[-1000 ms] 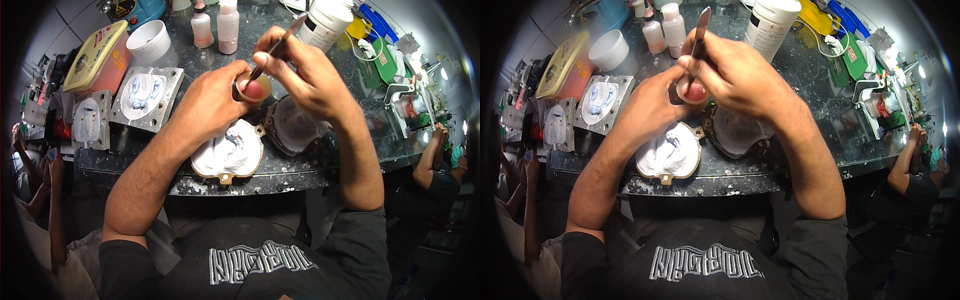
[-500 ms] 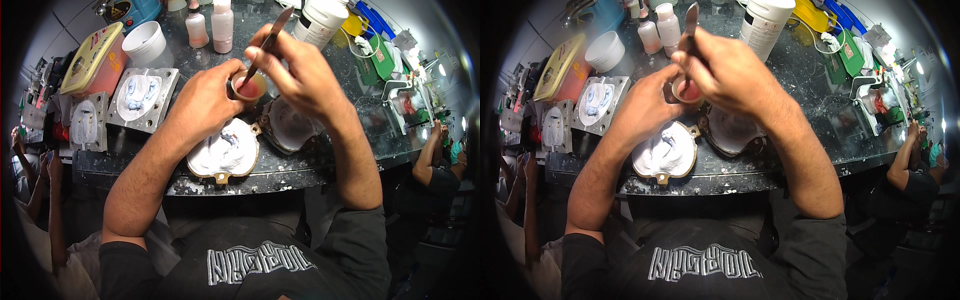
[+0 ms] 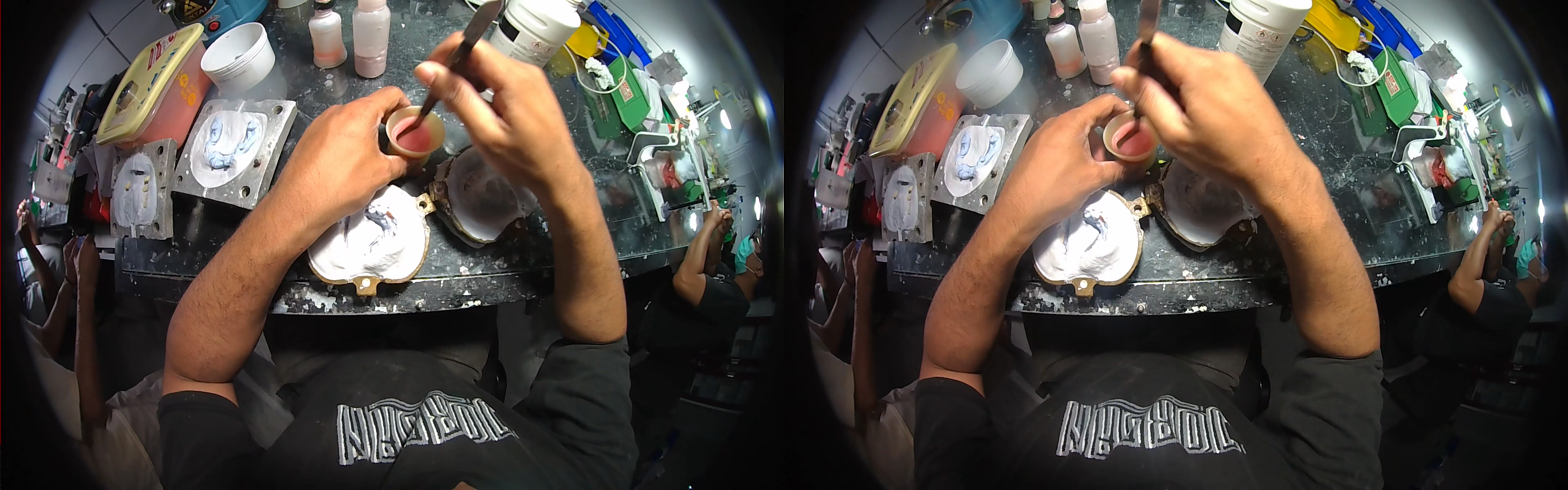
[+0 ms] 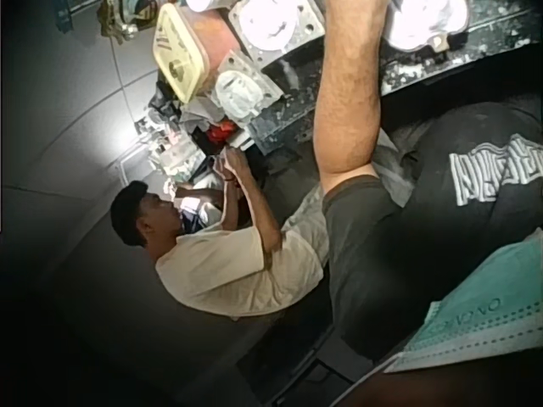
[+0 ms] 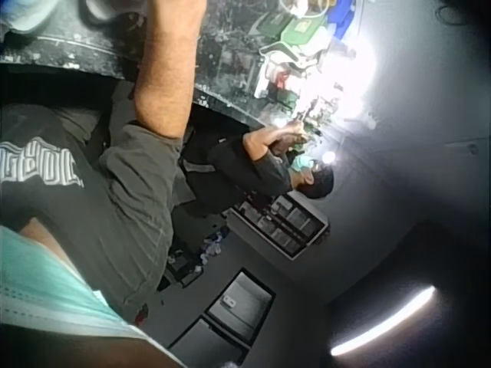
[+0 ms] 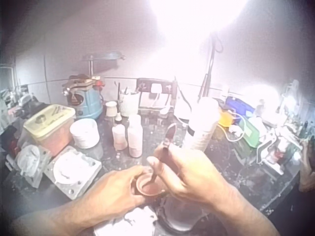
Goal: The person pours liquids from two bottles into a small cup, stirs the mixture with a stick, and then uses a metal tool to scrape and smooth the interior of a mold half. The person handles the mold and tools directly without visible protective gear.
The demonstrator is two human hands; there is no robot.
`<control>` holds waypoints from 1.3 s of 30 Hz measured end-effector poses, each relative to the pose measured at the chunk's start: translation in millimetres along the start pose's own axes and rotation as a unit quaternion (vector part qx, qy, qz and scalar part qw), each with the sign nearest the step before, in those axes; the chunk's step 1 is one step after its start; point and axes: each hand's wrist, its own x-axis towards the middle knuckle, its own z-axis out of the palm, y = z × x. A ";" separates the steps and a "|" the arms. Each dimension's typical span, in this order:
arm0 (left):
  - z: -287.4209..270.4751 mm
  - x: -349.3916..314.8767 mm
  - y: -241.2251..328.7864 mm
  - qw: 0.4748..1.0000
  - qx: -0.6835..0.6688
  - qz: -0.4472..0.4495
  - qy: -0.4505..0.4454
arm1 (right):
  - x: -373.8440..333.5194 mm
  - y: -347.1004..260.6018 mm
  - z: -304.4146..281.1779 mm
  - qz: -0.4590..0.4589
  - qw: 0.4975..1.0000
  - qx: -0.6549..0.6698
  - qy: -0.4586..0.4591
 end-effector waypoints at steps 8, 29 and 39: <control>-2.4 3.3 1.8 1.000 0.005 -0.012 -0.022 | -2.0 -2.3 -7.1 0.023 0.999 -0.035 -0.018; -2.3 2.7 0.0 1.000 -0.004 -0.001 -0.023 | -4.7 9.4 -0.5 0.013 0.999 -0.020 0.040; -1.2 3.2 1.3 1.000 -0.005 -0.006 -0.013 | -7.5 -2.1 3.5 0.066 0.991 0.113 -0.040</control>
